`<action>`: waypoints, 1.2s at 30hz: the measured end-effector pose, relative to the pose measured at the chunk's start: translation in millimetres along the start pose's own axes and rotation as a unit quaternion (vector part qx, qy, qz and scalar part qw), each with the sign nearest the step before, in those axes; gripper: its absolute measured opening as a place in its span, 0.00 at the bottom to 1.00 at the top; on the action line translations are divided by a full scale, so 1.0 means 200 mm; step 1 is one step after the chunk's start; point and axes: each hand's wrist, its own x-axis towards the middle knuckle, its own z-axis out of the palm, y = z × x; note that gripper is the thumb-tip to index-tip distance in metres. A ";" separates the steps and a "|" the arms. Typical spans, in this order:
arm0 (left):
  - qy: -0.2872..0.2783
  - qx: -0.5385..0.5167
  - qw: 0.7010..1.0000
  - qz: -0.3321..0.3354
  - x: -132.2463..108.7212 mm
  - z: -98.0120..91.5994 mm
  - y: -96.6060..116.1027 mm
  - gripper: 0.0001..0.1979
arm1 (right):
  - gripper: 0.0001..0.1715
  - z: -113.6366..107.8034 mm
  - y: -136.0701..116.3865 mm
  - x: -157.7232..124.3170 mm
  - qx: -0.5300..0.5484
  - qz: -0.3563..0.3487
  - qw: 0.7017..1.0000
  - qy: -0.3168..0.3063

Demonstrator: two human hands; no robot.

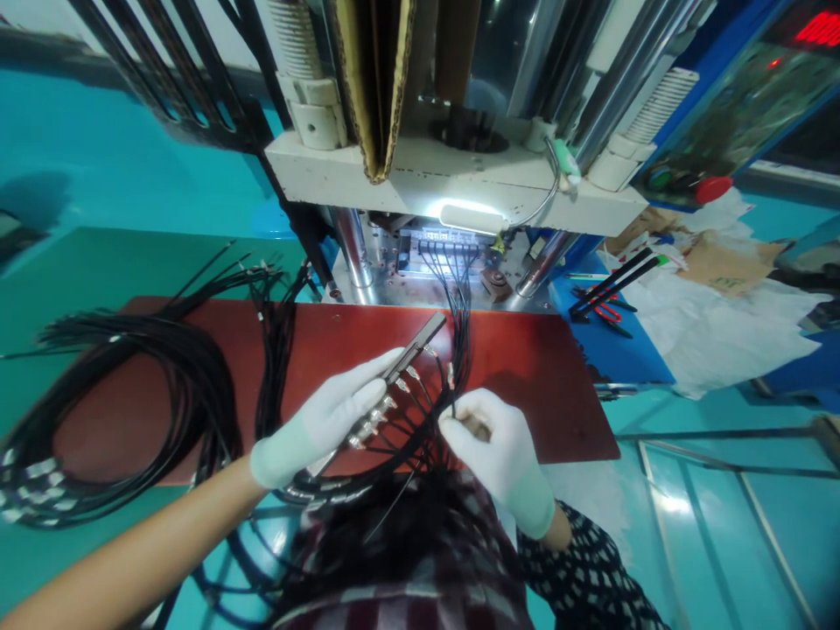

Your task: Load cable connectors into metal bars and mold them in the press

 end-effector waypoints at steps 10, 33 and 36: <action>-0.040 -0.014 0.999 0.025 0.00 -0.01 0.02 0.27 | 0.13 -0.01 0.01 0.09 -0.028 -0.072 0.997 0.028; -0.033 -0.021 0.999 0.014 -0.02 0.01 0.02 0.28 | 0.18 0.07 -0.05 0.17 -0.489 -0.339 0.791 0.141; -0.040 0.003 0.999 0.028 -0.02 0.01 -0.02 0.27 | 0.18 0.07 -0.04 0.17 -0.488 -0.345 0.790 0.134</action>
